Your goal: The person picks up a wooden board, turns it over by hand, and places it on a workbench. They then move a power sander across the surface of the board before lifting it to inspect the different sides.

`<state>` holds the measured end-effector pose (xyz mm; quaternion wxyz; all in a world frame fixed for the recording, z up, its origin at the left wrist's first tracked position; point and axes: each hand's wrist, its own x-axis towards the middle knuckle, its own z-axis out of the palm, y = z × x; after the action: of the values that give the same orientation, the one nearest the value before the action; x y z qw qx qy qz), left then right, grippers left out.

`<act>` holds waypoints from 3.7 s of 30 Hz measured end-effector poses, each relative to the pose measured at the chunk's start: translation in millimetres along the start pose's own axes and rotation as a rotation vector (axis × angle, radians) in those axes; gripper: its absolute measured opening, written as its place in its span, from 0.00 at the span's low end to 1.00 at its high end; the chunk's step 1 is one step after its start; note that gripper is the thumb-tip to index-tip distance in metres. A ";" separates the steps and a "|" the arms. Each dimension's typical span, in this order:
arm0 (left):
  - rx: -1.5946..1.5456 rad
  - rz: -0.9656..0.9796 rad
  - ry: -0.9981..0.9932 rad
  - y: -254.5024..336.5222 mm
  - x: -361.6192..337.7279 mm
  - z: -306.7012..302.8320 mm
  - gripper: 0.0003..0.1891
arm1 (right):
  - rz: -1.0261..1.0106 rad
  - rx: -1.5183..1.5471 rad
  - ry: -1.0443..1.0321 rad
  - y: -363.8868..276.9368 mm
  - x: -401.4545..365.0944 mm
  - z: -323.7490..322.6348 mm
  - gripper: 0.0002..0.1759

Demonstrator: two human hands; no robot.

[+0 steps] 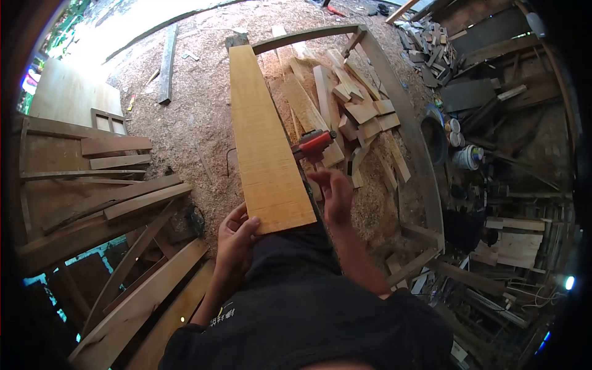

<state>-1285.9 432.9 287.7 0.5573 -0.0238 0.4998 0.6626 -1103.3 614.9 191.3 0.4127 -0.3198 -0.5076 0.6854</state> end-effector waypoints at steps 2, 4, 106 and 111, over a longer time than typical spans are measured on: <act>-0.036 -0.037 -0.017 -11.7 6.0 1.8 0.27 | 0.235 -0.009 0.296 40.6 39.6 -18.4 0.17; -0.028 -0.067 -0.025 -24.9 12.3 -3.2 0.29 | 0.398 -0.060 0.435 97.8 77.8 -47.4 0.14; 2.453 0.725 -0.995 -391.7 308.1 -70.3 0.72 | 0.636 0.069 0.671 136.8 -302.8 -253.4 0.23; 2.459 0.772 -0.968 -394.1 306.5 -72.6 0.72 | 0.682 0.057 0.679 135.2 -295.1 -253.0 0.23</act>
<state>-1139.5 554.4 -179.6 0.1184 0.8499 0.4915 -0.1487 -784.8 441.9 -3.6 0.3155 -0.6623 -0.1911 0.6521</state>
